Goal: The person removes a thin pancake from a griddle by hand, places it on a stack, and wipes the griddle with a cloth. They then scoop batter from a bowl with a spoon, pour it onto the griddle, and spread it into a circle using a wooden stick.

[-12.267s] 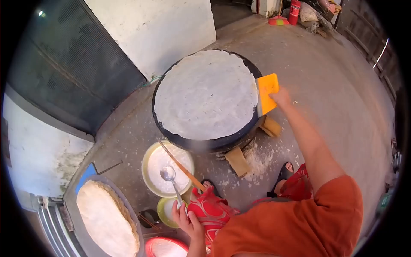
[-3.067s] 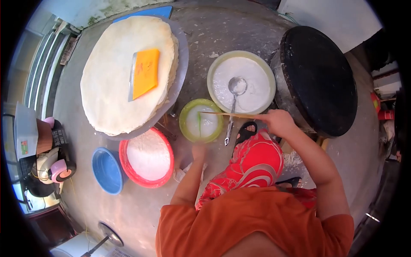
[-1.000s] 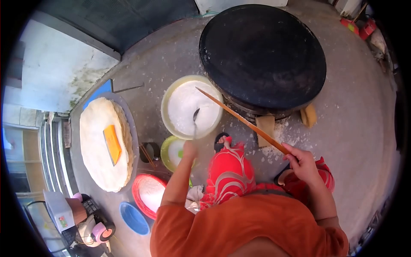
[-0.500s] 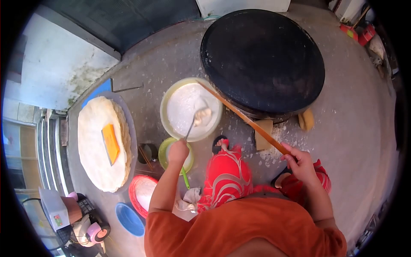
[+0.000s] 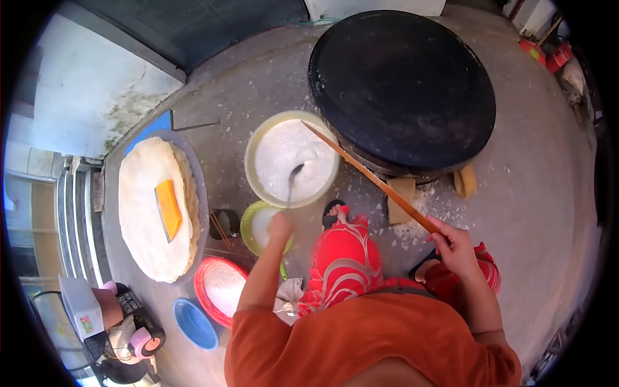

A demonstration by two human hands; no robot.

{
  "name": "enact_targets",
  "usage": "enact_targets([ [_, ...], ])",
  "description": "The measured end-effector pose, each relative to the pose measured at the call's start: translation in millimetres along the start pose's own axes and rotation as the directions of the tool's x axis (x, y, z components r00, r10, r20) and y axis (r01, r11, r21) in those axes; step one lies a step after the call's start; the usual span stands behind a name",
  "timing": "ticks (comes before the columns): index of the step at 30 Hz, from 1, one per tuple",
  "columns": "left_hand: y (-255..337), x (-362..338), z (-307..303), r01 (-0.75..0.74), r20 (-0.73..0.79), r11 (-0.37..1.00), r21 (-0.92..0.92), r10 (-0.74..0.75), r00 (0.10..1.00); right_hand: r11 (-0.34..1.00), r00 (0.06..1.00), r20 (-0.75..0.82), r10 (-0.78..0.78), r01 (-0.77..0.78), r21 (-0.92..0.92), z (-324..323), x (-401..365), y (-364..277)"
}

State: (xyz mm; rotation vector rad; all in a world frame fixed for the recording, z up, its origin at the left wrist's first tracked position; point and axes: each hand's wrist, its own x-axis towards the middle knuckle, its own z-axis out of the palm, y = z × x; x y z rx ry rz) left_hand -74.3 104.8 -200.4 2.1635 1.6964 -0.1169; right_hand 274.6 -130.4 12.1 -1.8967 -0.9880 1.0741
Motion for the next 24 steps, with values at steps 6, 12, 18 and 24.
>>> enact_targets([
  [6, 42, 20, -25, 0.704, 0.709, 0.152, -0.694, -0.028, 0.704, 0.998, 0.998, -0.049, -0.03, 0.033, 0.061, 3, 3, 2],
  [12, 42, -9, -81, 0.756, 0.713, -0.477, -0.449, 0.32, 0.624, 0.986, 0.999, -0.041, -0.022, 0.029, 0.166, 6, 7, 3],
  [18, 31, -53, -142, 0.685, 0.522, -0.526, -0.504, 0.446, 0.727, 0.933, 1.0, 0.022, 0.004, -0.011, 0.361, 6, 7, 3],
  [24, 34, -79, -197, 0.564, 0.417, -0.411, -0.716, 0.397, 0.818, 0.915, 1.0, 0.019, -0.002, -0.006, 0.404, 6, 5, 4],
])
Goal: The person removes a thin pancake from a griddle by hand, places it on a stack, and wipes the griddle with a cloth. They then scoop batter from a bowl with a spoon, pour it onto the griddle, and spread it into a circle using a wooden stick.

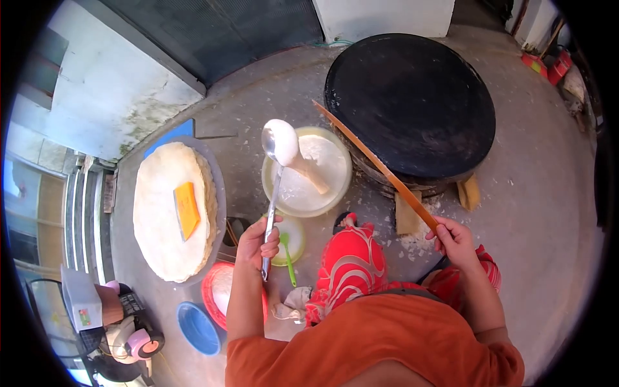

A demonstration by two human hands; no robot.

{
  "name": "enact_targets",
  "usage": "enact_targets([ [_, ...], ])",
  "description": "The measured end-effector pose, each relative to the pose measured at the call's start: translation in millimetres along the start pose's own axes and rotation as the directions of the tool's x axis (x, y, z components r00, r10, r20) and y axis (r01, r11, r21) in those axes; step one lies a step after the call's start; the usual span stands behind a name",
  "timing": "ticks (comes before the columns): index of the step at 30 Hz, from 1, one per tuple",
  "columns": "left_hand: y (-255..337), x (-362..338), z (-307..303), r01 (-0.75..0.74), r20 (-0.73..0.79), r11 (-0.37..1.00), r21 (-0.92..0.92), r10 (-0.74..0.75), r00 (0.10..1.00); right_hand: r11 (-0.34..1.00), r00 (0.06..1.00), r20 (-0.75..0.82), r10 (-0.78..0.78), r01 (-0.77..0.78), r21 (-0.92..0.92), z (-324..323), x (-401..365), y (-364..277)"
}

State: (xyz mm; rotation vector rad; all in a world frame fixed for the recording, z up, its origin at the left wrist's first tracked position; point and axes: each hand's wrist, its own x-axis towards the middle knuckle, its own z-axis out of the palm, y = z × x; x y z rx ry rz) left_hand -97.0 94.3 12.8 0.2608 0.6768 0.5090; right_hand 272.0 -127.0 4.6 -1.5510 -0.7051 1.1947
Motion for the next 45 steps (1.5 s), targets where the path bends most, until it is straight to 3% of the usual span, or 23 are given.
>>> enact_targets([
  [10, 12, -8, 52, -0.261, -0.055, 0.912, 0.316, 0.292, 0.955, 0.999, 0.998, -0.019, -0.052, 0.052, 0.0, -2, 1, 5],
  [16, -3, 22, 46, -0.187, -0.117, 0.935, 0.302, 0.231, 0.966, 0.995, 0.992, -0.087, -0.091, 0.094, 0.025, -6, 3, 8],
  [18, -2, 30, 48, -0.181, -0.103, 0.935, 0.305, 0.221, 0.97, 0.994, 0.995, -0.093, 0.046, -0.036, 0.107, -11, 1, 3],
  [22, 3, 49, 76, -0.192, -0.108, 0.922, 0.338, 0.24, 0.965, 0.99, 0.989, -0.046, 0.14, -0.139, 0.03, -25, -2, -23],
  [24, 8, 64, 89, -0.219, -0.066, 0.921, 0.323, 0.253, 0.965, 0.994, 0.986, -0.148, -0.073, 0.059, -0.096, -29, 2, -25],
  [28, 9, 106, 125, -0.281, -0.086, 0.898, 0.339, 0.327, 0.941, 0.975, 0.978, -0.164, -0.131, 0.097, -0.202, -43, 20, -30],
  [30, 8, 129, 141, -0.312, -0.09, 0.886, 0.344, 0.362, 0.928, 0.912, 0.968, -0.173, -0.182, 0.1, -0.397, -47, 29, -35],
  [31, 7, 141, 145, -0.334, -0.062, 0.879, 0.339, 0.376, 0.925, 0.912, 0.967, -0.177, -0.183, 0.1, -0.397, -48, 34, -39],
  [33, 3, 168, 148, -0.365, -0.025, 0.873, 0.322, 0.394, 0.919, 0.72, 0.914, -0.194, -0.356, 0.136, -0.68, -46, 45, -48],
  [39, -13, 226, 152, -0.351, -0.071, 0.885, 0.306, 0.389, 0.919, 0.575, 0.848, -0.094, -0.522, 0.269, -0.772, -40, 90, -57],
  [45, -31, 256, 137, -0.326, -0.142, 0.899, 0.292, 0.378, 0.915, 0.639, 0.867, -0.021, -0.498, 0.35, -0.685, -28, 136, -57],
])
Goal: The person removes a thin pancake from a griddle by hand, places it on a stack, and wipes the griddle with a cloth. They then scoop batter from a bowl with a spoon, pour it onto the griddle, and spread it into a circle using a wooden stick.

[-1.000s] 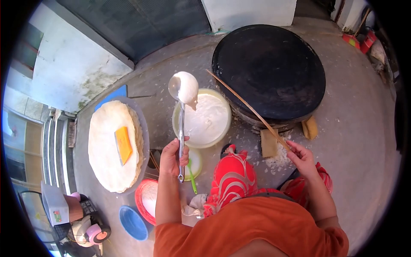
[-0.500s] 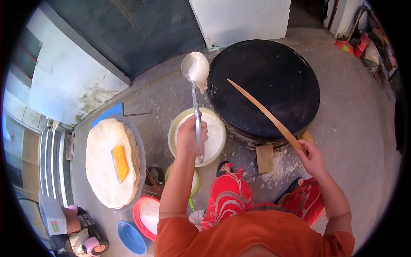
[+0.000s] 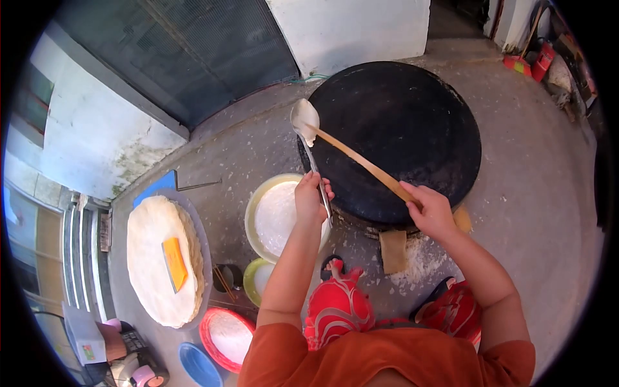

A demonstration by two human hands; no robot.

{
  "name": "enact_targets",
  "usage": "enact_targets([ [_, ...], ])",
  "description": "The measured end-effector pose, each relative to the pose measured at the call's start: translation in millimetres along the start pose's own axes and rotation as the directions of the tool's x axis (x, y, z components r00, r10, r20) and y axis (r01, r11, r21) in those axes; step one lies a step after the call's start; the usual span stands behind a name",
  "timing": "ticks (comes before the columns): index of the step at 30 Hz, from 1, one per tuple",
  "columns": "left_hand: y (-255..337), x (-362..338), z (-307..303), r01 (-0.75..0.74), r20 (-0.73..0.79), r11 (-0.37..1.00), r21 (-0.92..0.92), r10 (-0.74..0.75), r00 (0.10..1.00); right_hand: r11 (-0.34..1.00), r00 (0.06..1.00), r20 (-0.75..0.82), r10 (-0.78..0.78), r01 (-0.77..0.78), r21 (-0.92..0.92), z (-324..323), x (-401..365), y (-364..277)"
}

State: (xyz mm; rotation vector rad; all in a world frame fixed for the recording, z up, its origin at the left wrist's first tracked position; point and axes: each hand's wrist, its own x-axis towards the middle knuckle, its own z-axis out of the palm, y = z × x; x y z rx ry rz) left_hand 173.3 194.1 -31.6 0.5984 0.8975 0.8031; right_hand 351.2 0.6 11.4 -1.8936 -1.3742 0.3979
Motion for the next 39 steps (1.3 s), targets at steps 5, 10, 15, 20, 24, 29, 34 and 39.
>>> enact_targets([
  [5, -18, 3, -9, 0.028, -0.073, 1.0, -0.003, -0.028, 0.997, 0.996, 0.999, 0.012, -0.049, 0.05, -0.068, 27, 20, 22],
  [10, -21, 0, -14, 0.016, -0.118, 0.997, 0.07, -0.007, 0.993, 0.999, 1.0, 0.02, -0.011, 0.012, -0.03, 15, 28, 9],
  [15, -24, -12, -8, -0.13, -0.149, 0.956, 0.264, 0.174, 0.973, 0.99, 1.0, 0.01, 0.027, -0.026, -0.137, 29, 29, 31],
  [20, -26, -5, -5, -0.17, -0.124, 0.929, 0.329, 0.22, 0.968, 0.995, 1.0, 0.008, 0.027, -0.026, -0.099, 33, 29, 37],
  [24, -20, 41, -15, -0.096, -0.154, 0.909, 0.406, 0.171, 0.973, 0.988, 0.998, -0.042, -0.055, 0.048, -0.147, 21, 29, 38],
  [29, 26, 62, -1, -0.09, -0.098, 0.906, 0.414, 0.143, 0.985, 0.951, 0.994, -0.025, -0.107, 0.095, -0.293, 4, 14, 36],
  [34, 85, 40, 25, 0.056, 0.249, 0.976, -0.211, -0.002, 0.968, 0.728, 0.884, 0.14, -0.445, 0.449, -0.518, 22, 10, 53],
  [39, 118, 13, 42, 0.461, 0.596, 0.694, -0.553, -0.058, 0.801, 0.615, 0.847, 0.143, -0.512, 0.477, -0.627, 46, 48, 57],
])
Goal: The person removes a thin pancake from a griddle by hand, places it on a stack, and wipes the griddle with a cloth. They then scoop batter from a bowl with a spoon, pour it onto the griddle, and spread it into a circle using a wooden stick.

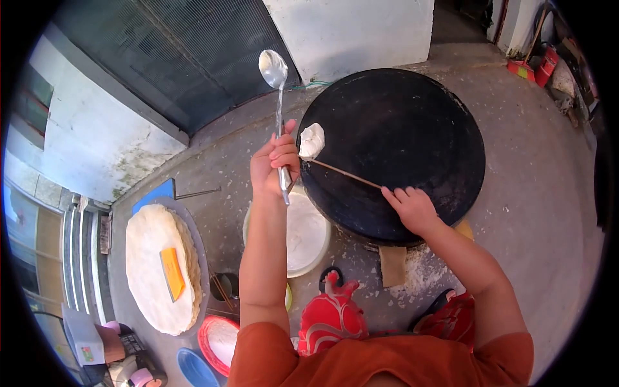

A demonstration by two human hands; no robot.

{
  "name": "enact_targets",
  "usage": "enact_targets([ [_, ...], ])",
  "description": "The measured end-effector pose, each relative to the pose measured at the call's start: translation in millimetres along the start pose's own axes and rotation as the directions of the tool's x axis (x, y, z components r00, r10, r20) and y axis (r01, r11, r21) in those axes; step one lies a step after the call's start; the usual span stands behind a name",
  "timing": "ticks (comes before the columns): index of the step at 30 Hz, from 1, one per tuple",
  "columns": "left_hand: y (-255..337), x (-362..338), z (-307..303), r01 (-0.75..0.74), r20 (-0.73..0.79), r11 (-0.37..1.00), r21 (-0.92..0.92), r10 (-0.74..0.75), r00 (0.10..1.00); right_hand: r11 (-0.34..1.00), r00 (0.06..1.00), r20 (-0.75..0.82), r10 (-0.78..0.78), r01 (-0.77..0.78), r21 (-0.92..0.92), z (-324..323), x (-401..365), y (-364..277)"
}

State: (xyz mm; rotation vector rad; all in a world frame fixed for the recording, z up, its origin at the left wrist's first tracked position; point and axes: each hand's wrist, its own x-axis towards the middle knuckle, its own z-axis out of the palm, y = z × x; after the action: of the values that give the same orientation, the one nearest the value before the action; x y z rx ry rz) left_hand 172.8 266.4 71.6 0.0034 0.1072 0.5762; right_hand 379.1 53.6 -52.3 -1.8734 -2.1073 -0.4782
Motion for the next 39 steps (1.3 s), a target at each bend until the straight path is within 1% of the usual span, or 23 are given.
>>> enact_targets([
  [2, -3, -5, 5, 0.094, 0.134, 0.987, -0.129, -0.077, 0.988, 0.997, 1.0, -0.006, 0.014, -0.014, -0.071, 3, 21, 5],
  [4, -8, -19, 4, 0.096, 0.132, 0.984, -0.152, -0.076, 0.988, 0.986, 0.987, 0.007, 0.163, -0.162, -0.047, 3, 39, 6],
  [5, -10, -29, 0, 0.083, 0.12, 0.984, -0.156, -0.064, 0.991, 0.945, 0.953, -0.007, 0.304, -0.301, 0.131, 1, 44, 1],
  [6, -12, -40, -5, 0.07, 0.108, 0.985, -0.16, -0.053, 0.993, 0.944, 0.952, -0.005, 0.306, -0.303, 0.13, 2, 41, -2],
  [8, -13, -63, -22, 0.048, 0.087, 0.988, -0.146, -0.035, 0.996, 0.819, 0.928, 0.127, 0.35, -0.369, 0.44, 4, 31, -14],
  [10, -16, -85, -40, 0.024, 0.068, 0.991, -0.132, -0.015, 0.998, 0.885, 0.954, 0.099, 0.282, -0.298, 0.357, 10, 31, -19],
  [12, -20, -106, -56, -0.039, -0.169, 0.98, -0.196, 0.005, 0.986, 0.965, 0.967, 0.032, 0.254, -0.255, 0.057, 23, 43, -5],
  [13, -23, -117, -66, -0.037, -0.168, 0.979, -0.199, 0.003, 0.986, 0.959, 0.959, 0.029, 0.283, -0.283, 0.007, 26, 52, 3],
  [14, -25, -130, -76, -0.064, -0.245, 0.976, -0.209, 0.011, 0.969, 0.959, 0.958, 0.031, 0.284, -0.284, 0.006, 24, 53, 0],
  [16, -29, -158, -97, -0.116, -0.376, 0.97, -0.214, 0.028, 0.926, 0.787, 0.872, 0.114, 0.475, -0.479, 0.389, 17, 54, -7],
  [17, -32, -171, -107, -0.141, -0.426, 0.968, -0.209, 0.04, 0.904, 0.772, 0.888, 0.105, 0.448, -0.444, 0.455, 13, 46, -14],
  [19, -38, -194, -128, -0.194, -0.512, 0.947, -0.258, 0.036, 0.858, 0.888, 0.945, 0.109, 0.307, -0.326, 0.324, 15, 33, -18],
  [22, -47, -212, -156, -0.233, -0.556, 0.899, -0.371, -0.014, 0.831, 0.954, 0.954, 0.018, 0.299, -0.298, -0.019, 29, 45, 14],
  [24, -53, -218, -169, -0.25, -0.57, 0.886, -0.391, -0.019, 0.822, 0.931, 0.93, 0.032, 0.365, -0.365, -0.024, 35, 52, 20],
  [26, -55, -221, -177, -0.26, -0.573, 0.875, -0.409, -0.024, 0.819, 0.715, 0.821, 0.083, 0.565, -0.537, 0.448, 37, 55, 2],
  [27, -55, -222, -181, -0.268, -0.564, 0.863, -0.427, -0.023, 0.826, 0.671, 0.819, 0.094, 0.566, -0.524, 0.524, 27, 52, -12],
  [30, -55, -219, -188, -0.261, -0.544, 0.861, -0.437, -0.022, 0.839, 0.922, 0.935, 0.079, 0.345, -0.353, 0.158, 28, 47, -4],
  [32, -56, -219, -190, -0.255, -0.558, 0.869, -0.423, -0.028, 0.829, 0.909, 0.909, 0.023, 0.415, -0.414, -0.045, 41, 60, 34],
  [34, -58, -220, -190, -0.262, -0.571, 0.86, -0.438, -0.041, 0.82, 0.875, 0.876, -0.008, 0.483, -0.483, -0.013, 40, 67, 32],
  [36, -54, -218, -191, -0.26, -0.57, 0.852, -0.454, -0.054, 0.82, 0.688, 0.783, 0.06, 0.62, -0.578, 0.439, 44, 66, 4],
  [37, -53, -220, -195, -0.255, -0.568, 0.86, -0.442, -0.048, 0.822, 0.743, 0.83, -0.012, 0.558, -0.494, 0.452, 36, 65, -11],
  [38, -53, -219, -198, -0.251, -0.565, 0.867, -0.431, -0.042, 0.824, 0.816, 0.894, 0.126, 0.429, -0.444, 0.37, 22, 63, -18],
  [39, -53, -218, -197, -0.255, -0.556, 0.862, -0.438, -0.037, 0.83, 0.875, 0.904, 0.073, 0.421, -0.426, 0.229, 30, 66, -9],
])
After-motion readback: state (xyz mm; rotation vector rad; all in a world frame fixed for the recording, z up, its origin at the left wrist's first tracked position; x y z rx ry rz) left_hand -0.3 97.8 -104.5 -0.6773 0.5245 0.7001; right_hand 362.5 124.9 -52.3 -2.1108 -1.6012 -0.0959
